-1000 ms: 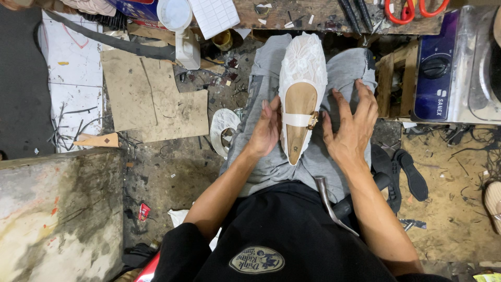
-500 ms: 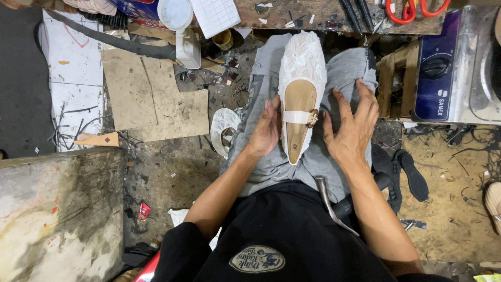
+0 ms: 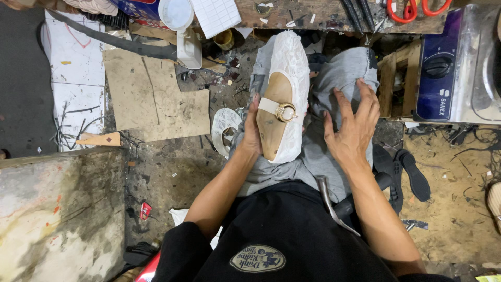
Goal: The person holds a shoe upper on their lap, positions a white strap with a gold buckle across it, and presses the strap ends to secure them. They then fit a stiffener board inside the shoe, hammer it, attach a pale insole to the sole, and place the finished shoe on a shelf rack with other completed shoes.
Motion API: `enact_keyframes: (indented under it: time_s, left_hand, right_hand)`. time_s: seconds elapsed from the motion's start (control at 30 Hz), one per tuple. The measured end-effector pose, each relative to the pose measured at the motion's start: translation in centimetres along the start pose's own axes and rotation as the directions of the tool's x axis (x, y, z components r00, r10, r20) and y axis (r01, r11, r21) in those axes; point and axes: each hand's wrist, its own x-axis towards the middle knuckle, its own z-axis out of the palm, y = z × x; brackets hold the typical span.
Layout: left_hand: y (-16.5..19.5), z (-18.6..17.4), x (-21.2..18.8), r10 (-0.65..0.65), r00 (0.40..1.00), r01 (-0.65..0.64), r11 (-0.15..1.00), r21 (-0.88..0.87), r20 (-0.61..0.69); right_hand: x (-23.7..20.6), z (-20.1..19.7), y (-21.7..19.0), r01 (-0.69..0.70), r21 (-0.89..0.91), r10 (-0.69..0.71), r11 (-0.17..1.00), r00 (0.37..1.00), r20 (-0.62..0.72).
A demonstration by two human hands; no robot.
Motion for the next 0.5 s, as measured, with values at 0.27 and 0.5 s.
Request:
enact_keyframes:
  time_s: [0.27, 0.5]
  left_hand:
    - [0.6, 0.44, 0.08, -0.067, 0.997, 0.063, 0.991, -0.12, -0.036]
    - [0.57, 0.41, 0.17, -0.068, 0.997, 0.065, 0.99, -0.122, -0.023]
  right_hand:
    - [0.04, -0.18, -0.09, -0.008, 0.007, 0.008, 1.0, 1.0, 0.002]
    - [0.07, -0.22, -0.1, -0.007, 0.003, 0.007, 1.0, 1.0, -0.005]
